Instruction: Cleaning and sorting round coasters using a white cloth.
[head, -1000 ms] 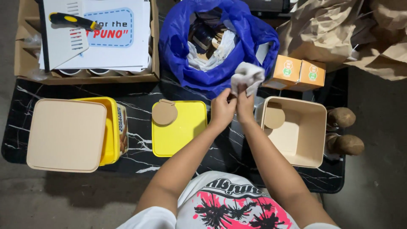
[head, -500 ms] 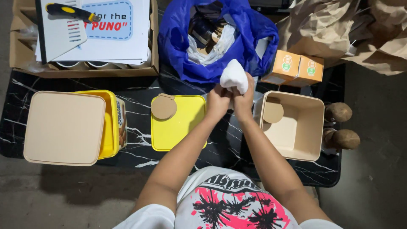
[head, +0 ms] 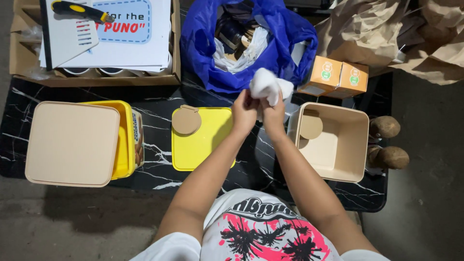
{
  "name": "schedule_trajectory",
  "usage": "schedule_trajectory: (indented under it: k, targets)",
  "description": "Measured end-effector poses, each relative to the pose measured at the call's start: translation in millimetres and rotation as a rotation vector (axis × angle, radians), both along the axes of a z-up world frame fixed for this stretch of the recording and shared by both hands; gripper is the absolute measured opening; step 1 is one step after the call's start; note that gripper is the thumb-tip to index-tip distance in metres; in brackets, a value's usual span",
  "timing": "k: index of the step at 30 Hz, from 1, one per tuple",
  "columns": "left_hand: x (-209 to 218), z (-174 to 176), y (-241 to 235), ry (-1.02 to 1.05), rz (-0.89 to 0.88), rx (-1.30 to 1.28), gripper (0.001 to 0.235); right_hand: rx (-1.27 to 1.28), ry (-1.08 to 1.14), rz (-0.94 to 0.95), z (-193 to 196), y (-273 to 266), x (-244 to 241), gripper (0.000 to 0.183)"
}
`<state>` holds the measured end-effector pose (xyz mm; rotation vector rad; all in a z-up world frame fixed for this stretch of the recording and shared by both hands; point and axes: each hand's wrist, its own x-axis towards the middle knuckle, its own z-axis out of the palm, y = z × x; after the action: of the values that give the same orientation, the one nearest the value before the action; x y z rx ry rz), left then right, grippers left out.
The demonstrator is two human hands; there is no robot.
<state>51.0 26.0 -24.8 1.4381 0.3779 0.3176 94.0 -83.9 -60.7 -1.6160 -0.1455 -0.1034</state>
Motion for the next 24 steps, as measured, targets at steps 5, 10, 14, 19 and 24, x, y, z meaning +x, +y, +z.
schedule_trajectory:
  k: [5,10,14,19,24]
  targets:
    - [-8.6,10.1,-11.1,-0.055,-0.055,-0.026,0.011,-0.116,-0.001,-0.081,5.4,-2.3,25.9,0.030]
    - [-9.7,10.6,-11.4,-0.104,-0.034,-0.143,0.015,0.347,0.182,-0.131,44.4,10.9,8.2,0.036]
    - [-5.7,5.7,-9.1,-0.007,0.066,-0.120,0.015,-0.219,-0.215,-0.162,95.1,29.4,-33.6,0.040]
    - [-10.1,-1.4,-25.5,-0.062,0.081,-0.090,0.017,-0.144,0.036,-0.201,23.5,16.0,5.5,0.040]
    - [1.9,-11.4,-21.4,-0.150,0.101,-0.306,0.018,0.161,0.341,-0.179,49.6,35.4,-13.4,0.045]
